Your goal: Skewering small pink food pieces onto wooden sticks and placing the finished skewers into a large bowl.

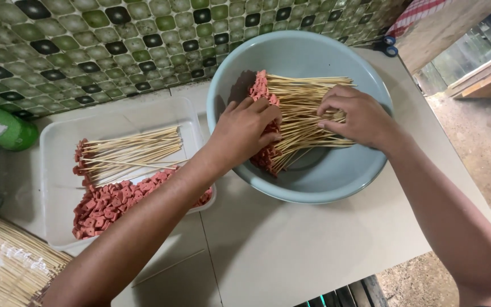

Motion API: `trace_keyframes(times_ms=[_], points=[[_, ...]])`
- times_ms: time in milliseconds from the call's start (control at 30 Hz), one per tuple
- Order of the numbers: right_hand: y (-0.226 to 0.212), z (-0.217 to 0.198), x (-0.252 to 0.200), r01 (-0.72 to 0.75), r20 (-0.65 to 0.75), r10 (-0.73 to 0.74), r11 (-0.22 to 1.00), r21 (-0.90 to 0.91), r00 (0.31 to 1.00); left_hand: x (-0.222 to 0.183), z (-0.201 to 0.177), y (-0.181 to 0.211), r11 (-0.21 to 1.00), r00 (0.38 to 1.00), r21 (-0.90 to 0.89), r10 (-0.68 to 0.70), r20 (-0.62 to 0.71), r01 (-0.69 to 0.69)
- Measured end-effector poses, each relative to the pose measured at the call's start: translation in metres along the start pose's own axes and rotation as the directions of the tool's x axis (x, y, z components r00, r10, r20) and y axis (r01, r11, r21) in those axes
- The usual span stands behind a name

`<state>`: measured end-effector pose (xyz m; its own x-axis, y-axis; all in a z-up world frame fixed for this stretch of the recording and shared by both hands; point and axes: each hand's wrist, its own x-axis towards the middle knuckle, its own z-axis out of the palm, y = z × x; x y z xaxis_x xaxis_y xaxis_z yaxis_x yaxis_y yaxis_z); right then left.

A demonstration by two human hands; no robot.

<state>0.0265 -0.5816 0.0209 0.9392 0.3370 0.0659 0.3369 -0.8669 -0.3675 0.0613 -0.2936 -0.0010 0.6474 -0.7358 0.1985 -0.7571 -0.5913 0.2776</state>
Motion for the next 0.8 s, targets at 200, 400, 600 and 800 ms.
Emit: trace_keyframes(times_ms=[200, 400, 600, 800], points=[[0.003, -0.002, -0.008, 0.023, -0.055, -0.023, 1.0, -0.007, 0.998, -0.004, -0.014, 0.007, 1.0, 1.0, -0.004, -0.023, 0.01, 0.023], [-0.04, -0.015, -0.018, 0.099, -0.192, -0.098, 0.995, -0.004, 0.976, -0.029, -0.043, 0.01, 0.999, 0.993, 0.005, 0.035, -0.111, -0.035], [-0.114, -0.019, -0.02, 0.225, -0.289, -0.219, 0.974, -0.013, 0.932, -0.082, -0.079, 0.005, 0.999, 0.976, 0.019, 0.033, -0.214, -0.03], [-0.217, -0.015, -0.011, 0.513, -0.343, -0.503, 0.856, -0.066, 0.794, -0.164, -0.114, -0.013, 0.997, 0.937, 0.082, 0.018, -0.349, 0.011]])
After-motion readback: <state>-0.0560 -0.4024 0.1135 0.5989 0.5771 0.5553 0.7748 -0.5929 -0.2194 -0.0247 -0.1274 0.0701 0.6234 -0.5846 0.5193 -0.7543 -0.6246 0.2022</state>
